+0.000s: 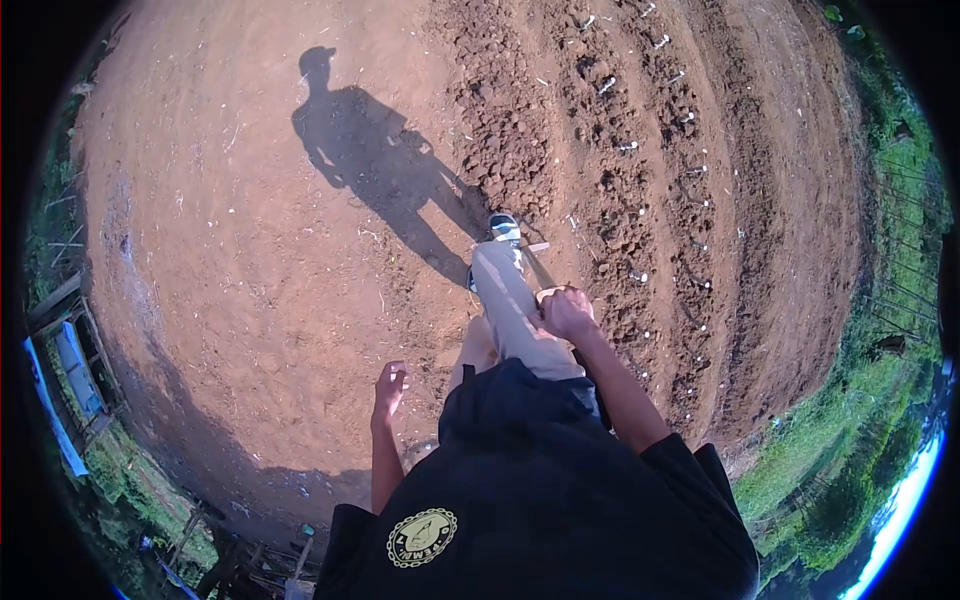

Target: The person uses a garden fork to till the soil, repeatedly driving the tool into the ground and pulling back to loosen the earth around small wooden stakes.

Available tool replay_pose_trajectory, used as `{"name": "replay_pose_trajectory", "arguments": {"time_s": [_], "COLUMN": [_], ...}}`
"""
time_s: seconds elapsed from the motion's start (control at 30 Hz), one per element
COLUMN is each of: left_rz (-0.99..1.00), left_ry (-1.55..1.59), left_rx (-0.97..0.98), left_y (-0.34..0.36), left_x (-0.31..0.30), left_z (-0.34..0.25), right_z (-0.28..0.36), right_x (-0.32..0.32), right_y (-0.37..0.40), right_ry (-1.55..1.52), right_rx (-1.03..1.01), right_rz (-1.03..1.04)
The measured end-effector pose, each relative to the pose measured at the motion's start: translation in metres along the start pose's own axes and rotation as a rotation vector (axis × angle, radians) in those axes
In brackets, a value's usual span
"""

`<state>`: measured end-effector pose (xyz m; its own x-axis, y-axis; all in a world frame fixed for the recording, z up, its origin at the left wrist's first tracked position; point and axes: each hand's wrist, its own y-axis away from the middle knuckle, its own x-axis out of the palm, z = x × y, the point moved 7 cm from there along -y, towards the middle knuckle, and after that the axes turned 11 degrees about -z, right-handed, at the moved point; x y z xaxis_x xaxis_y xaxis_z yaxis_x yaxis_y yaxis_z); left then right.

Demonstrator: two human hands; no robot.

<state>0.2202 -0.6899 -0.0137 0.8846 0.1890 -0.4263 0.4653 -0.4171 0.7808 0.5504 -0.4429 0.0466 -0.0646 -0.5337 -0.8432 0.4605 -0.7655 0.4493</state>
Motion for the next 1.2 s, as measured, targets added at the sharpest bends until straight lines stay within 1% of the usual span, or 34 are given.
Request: {"name": "replay_pose_trajectory", "arguments": {"time_s": [0.07,0.13,0.17,0.2,0.27,0.33,0.37,0.4,0.43,0.47,0.5,0.53,0.6,0.63,0.67,0.73,0.8,0.87,0.9,0.97,1.0,1.07,1.13,1.17,1.2], "left_rz": [-0.007,-0.036,-0.065,-0.06,-0.068,-0.082,-0.095,-0.111,-0.074,-0.079,-0.057,-0.034,-0.066,-0.079,-0.093,-0.099,-0.108,-0.103,-0.105,-0.034,-0.035,0.077,0.089,0.089,0.071], "left_ry": [0.025,-0.042,-0.02,-0.035,0.058,0.058,0.054,0.046,0.012,0.009,-0.091,-0.197,-0.265,-0.242,-0.217,-0.247,-0.256,-0.233,-0.244,-0.276,-0.293,-0.435,-0.431,-0.451,-0.462], "left_rx": [0.034,0.022,-0.036,-0.04,0.069,0.114,0.145,0.165,0.079,0.093,0.14,0.178,0.19,0.177,0.166,0.175,0.213,0.128,0.137,0.096,0.098,0.103,0.079,0.068,0.006], "left_y": [-0.01,-0.018,-0.024,-0.031,-0.058,-0.067,-0.062,-0.049,-0.041,-0.036,-0.032,-0.027,-0.02,-0.011,-0.001,0.022,0.027,0.039,0.039,0.034,0.03,0.018,0.007,0.004,0.003], "left_x": [0.001,0.001,0.004,0.007,0.022,0.026,0.028,0.027,0.024,0.017,0.016,0.012,0.004,-0.002,-0.008,-0.018,-0.017,-0.016,-0.011,0.002,0.009,0.035,0.055,0.061,0.065], "left_z": [0.0,-0.013,-0.014,-0.006,-0.003,0.002,0.006,0.014,0.029,0.036,0.056,0.076,0.091,0.093,0.094,0.088,0.065,0.068,0.07,0.085,0.091,0.105,0.122,0.132,0.145], "right_z": [-0.008,-0.02,-0.036,-0.053,-0.071,-0.092,-0.11,-0.098,-0.098,-0.1,-0.098,-0.096,-0.1,-0.096,-0.093,-0.076,-0.074,-0.063,-0.065,-0.062,-0.063,-0.073,-0.084,-0.08,-0.085], "right_x": [-0.003,0.011,0.033,0.061,0.065,0.069,0.099,0.08,0.085,0.085,0.084,0.088,0.087,0.1,0.12,0.146,0.205,0.211,0.231,0.284,0.315,0.395,0.497,0.539,0.582], "right_y": [-0.004,-0.015,-0.019,-0.027,-0.04,-0.031,-0.031,-0.028,-0.022,-0.025,-0.026,-0.023,-0.015,-0.007,0.005,0.049,0.078,0.109,0.121,0.152,0.17,0.2,0.224,0.227,0.235], "right_ry": [0.047,0.066,0.03,0.081,0.102,0.118,0.121,0.108,0.107,0.11,0.115,0.111,0.137,0.121,0.109,0.109,0.031,0.003,-0.025,-0.075,-0.088,-0.121,-0.157,-0.176,-0.138], "right_rx": [-0.031,-0.08,-0.107,-0.134,-0.011,0.024,0.039,0.078,0.094,0.11,0.075,0.071,0.111,0.051,0.05,0.031,0.06,0.033,0.045,0.074,0.082,0.18,0.317,0.32,0.442], "right_rz": [-0.017,0.073,-0.116,-0.05,0.294,0.339,0.205,0.257,0.233,0.185,0.241,0.227,-0.192,-0.293,-0.291,-0.44,-0.116,-0.129,-0.102,-0.067,-0.057,0.042,0.244,0.255,0.336]}}
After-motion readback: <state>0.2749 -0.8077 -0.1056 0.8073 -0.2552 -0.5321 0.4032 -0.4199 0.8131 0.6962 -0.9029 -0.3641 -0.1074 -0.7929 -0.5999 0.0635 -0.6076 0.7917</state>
